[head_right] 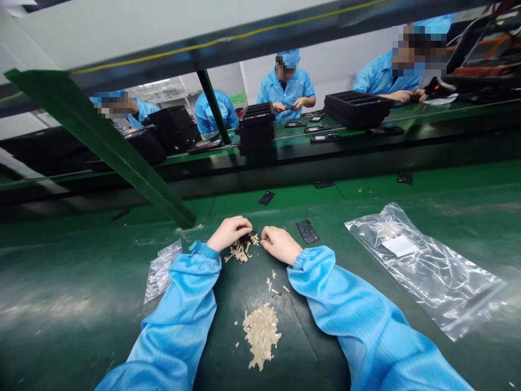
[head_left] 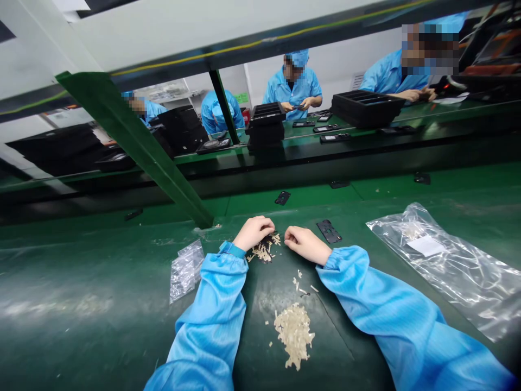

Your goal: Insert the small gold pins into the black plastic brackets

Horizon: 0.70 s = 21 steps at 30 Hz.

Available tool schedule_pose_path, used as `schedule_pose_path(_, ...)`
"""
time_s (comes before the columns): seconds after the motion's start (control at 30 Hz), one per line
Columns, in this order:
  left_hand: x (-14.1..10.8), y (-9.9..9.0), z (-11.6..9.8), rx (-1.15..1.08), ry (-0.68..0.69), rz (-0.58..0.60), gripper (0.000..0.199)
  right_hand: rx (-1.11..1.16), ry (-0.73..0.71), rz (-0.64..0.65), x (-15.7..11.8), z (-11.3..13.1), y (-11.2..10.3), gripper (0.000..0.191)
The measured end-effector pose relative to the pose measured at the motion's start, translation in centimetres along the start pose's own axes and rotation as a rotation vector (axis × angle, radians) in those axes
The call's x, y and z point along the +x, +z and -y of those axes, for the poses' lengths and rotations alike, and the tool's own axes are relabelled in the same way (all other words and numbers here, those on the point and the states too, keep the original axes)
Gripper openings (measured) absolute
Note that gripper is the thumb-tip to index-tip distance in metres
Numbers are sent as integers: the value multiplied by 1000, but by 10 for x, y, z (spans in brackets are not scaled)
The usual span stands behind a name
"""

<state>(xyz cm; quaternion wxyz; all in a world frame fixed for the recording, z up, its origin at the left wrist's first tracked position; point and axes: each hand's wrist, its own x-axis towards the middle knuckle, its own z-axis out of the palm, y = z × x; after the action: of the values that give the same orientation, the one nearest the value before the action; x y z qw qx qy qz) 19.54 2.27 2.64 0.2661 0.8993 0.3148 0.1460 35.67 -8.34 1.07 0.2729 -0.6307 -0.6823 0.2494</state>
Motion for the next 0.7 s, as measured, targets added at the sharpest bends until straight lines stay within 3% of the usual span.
schedule_pose_path(0.17, -4, -3, -7, -162, -33, -3, 13, 73, -4, -50, 0, 1, 0, 7)
schedule_pose_path(0.4, -8, -5, -26, -442, -18, 15, 10, 297, -6, -223, -3, 7, -6, 7)
schedule_pose_path(0.57, -12, -3, -51, -604, -9, -94, 20, 458, -49, -325, -9, 17, -9, 15)
schedule_pose_path(0.7, -17, 3, -71, -747, -51, -182, 21, 458, -81, -409, -15, 26, -15, 12)
